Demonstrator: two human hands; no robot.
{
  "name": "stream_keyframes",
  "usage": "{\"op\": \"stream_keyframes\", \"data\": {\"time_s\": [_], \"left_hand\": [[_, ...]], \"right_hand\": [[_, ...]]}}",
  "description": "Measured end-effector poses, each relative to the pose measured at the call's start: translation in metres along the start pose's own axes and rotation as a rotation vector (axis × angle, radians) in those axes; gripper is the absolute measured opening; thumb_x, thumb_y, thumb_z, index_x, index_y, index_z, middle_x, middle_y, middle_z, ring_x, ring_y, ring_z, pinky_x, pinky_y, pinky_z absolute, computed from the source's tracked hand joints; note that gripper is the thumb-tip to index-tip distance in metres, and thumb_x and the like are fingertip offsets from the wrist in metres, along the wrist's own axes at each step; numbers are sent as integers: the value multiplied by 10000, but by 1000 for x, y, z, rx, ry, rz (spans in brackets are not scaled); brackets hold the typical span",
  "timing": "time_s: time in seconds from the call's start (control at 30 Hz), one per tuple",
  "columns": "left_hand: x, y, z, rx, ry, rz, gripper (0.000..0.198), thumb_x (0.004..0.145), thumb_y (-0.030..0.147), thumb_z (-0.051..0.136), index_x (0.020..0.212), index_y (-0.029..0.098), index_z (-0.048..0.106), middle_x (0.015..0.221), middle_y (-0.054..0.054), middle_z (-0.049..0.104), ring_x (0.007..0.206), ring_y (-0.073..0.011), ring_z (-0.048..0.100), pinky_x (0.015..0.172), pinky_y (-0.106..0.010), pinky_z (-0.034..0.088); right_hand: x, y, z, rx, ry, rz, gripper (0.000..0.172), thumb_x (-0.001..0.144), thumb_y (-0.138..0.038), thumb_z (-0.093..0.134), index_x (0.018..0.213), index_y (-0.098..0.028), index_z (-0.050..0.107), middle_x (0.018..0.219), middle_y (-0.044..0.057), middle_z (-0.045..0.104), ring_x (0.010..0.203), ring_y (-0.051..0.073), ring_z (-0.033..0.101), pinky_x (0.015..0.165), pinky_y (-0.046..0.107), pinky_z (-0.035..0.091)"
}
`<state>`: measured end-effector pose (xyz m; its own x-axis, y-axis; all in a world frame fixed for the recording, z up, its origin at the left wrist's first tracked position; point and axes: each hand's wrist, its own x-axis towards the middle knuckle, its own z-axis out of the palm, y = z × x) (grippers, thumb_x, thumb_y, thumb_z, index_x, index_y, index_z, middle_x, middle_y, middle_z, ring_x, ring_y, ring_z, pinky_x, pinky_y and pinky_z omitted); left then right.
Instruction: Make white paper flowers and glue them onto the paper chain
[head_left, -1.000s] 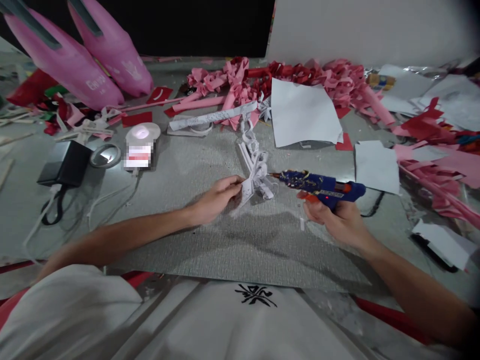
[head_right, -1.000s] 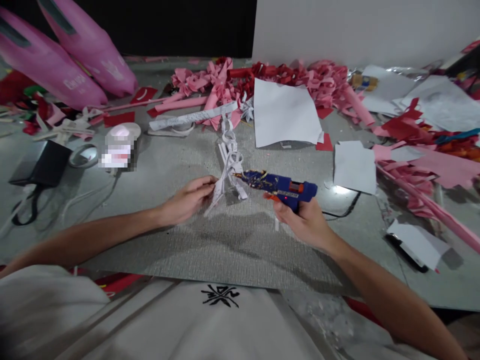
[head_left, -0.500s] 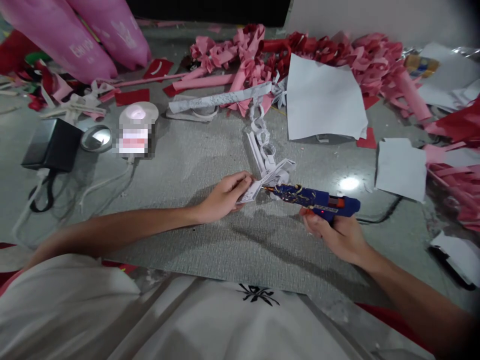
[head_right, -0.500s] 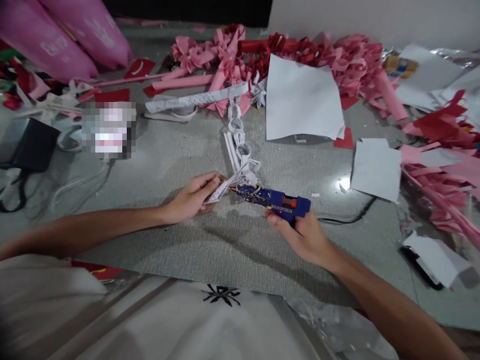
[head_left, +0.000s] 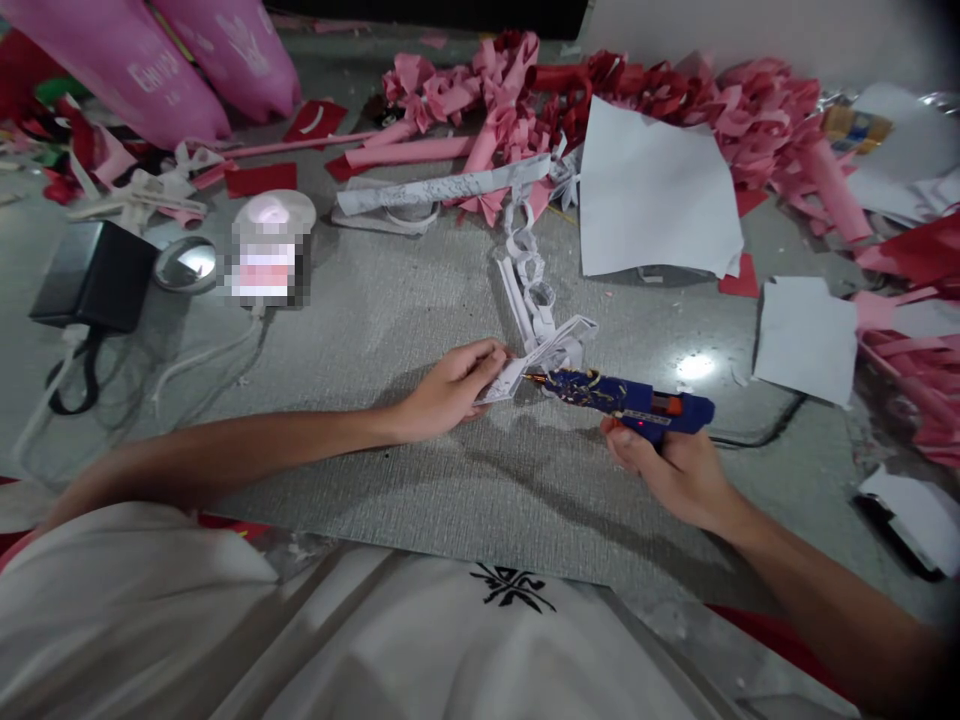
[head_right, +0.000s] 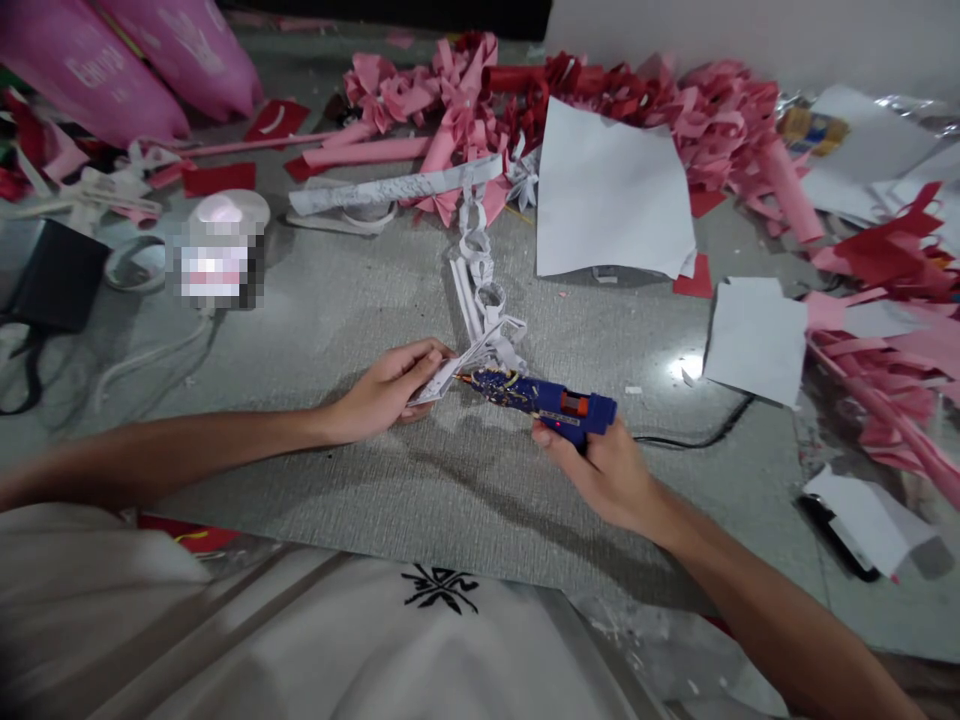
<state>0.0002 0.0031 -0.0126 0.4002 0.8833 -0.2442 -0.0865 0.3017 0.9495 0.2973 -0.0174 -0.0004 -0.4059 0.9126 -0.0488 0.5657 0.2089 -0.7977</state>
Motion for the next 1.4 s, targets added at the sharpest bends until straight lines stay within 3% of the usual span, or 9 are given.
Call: {"op": "stream_keyframes", "data": {"time_s": [0.33, 0.73, 0.97, 1.27, 1.4], "left_hand": [[0, 1, 0, -29, -12, -22, 361, 1046, 542, 551, 999, 183, 552, 627, 82, 393, 429, -52, 337, 387, -175, 241], [2, -3, -1, -49, 5, -18, 346, 1047, 534, 547, 967, 197, 528, 628, 83, 404, 417, -45, 336, 386, -159, 247], [2, -2, -2, -43, -1, -17, 351, 1040, 539, 562, 978, 194, 536, 611, 89, 389, 410, -48, 327, 382, -171, 246], [0, 2, -1, -18, -13, -17, 341, 1052, 524, 545, 974, 192, 529, 620, 90, 382, 423, -46, 319, 395, -170, 248], [0, 2, 1, -18, -9, -7, 354, 1048, 535, 545, 982, 188, 533, 621, 91, 379, 421, -46, 306, 391, -171, 246]], "right_hand": [[3, -5, -3, -29, -53, -2, 421, 1027, -508, 542, 706, -237, 566, 586, 2, 567, 551, 168, 550, 511, 286, 439], [3, -18, -3, -31, -76, -39, 421, 1016, -497, 572, 676, -249, 560, 534, -1, 536, 549, 186, 568, 516, 299, 461], [1, -12, -5, 72, -63, 28, 420, 1006, -536, 563, 699, -250, 546, 570, -4, 533, 526, 167, 516, 484, 297, 446], [2, -11, -2, 67, 1, -2, 307, 988, -496, 621, 943, -214, 733, 646, 11, 634, 554, 175, 598, 494, 292, 485], [4, -14, -1, 5, 9, -61, 260, 981, -431, 628, 940, -213, 763, 673, 18, 676, 593, 190, 650, 537, 300, 517]]}}
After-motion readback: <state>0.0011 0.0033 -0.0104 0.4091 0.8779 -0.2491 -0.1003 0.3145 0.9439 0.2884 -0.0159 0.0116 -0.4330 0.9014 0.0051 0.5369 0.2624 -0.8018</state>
